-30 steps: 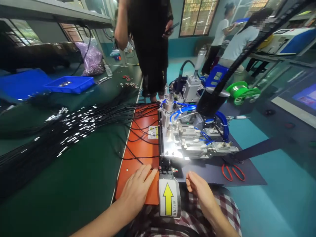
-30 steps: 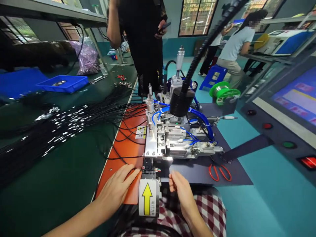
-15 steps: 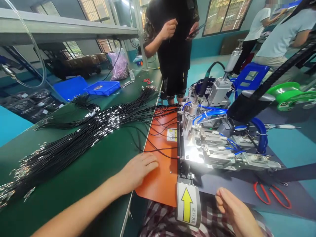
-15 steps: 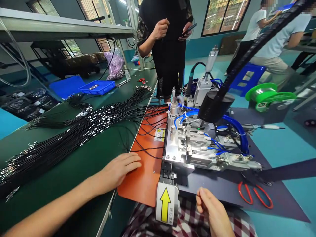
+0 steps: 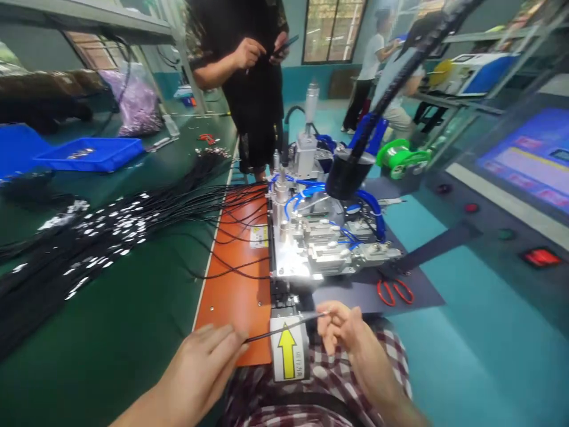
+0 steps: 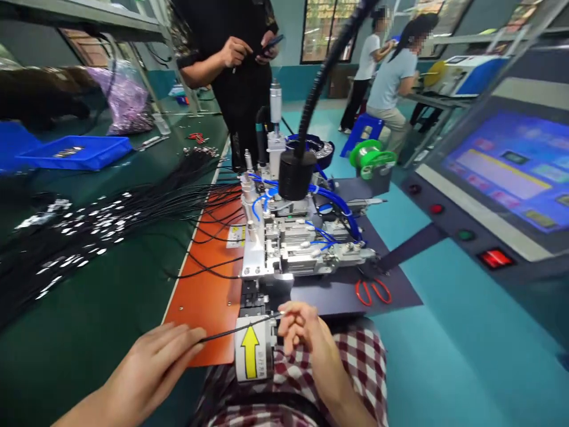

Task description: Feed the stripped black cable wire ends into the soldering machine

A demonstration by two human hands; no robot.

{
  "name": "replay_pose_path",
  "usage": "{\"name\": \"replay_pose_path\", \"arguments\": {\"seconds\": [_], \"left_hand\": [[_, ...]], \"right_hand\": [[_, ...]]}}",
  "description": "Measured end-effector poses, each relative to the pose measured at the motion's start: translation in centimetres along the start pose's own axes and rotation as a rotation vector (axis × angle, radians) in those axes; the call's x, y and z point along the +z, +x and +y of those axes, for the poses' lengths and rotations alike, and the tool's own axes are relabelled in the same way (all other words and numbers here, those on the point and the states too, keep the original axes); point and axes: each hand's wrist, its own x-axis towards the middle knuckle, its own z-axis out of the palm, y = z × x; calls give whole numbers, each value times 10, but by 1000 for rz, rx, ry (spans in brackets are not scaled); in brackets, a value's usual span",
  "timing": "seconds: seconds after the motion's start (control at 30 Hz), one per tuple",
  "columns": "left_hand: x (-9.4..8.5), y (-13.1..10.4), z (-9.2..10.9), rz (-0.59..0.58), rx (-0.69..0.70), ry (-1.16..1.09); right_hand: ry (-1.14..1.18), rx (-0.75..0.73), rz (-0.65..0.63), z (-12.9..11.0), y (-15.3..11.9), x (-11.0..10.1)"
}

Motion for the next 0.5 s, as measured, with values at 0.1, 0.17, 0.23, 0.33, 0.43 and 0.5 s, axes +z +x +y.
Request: {"name": "replay_pose_path", "arguments": {"seconds": [0.1, 0.17, 0.23, 0.33, 0.43, 0.5], "left_hand": [[16, -11, -7, 12, -30, -29], [20, -13, -14, 13, -33, -32], [18, -11, -15, -11, -31, -26], [13, 4, -6, -98, -34, -30], [9, 31, 14, -205, -78, -175], [7, 53, 28, -250, -75, -302]], "right_hand": [[-14, -52, -28, -4, 1, 6], [-23, -48, 4, -7, 3, 11], [-17, -37, 31, -10, 5, 15], [-17, -33, 42, -14, 6, 18], [-51, -29, 11, -17, 3, 18], [-86, -27, -30, -19, 1, 18]]}}
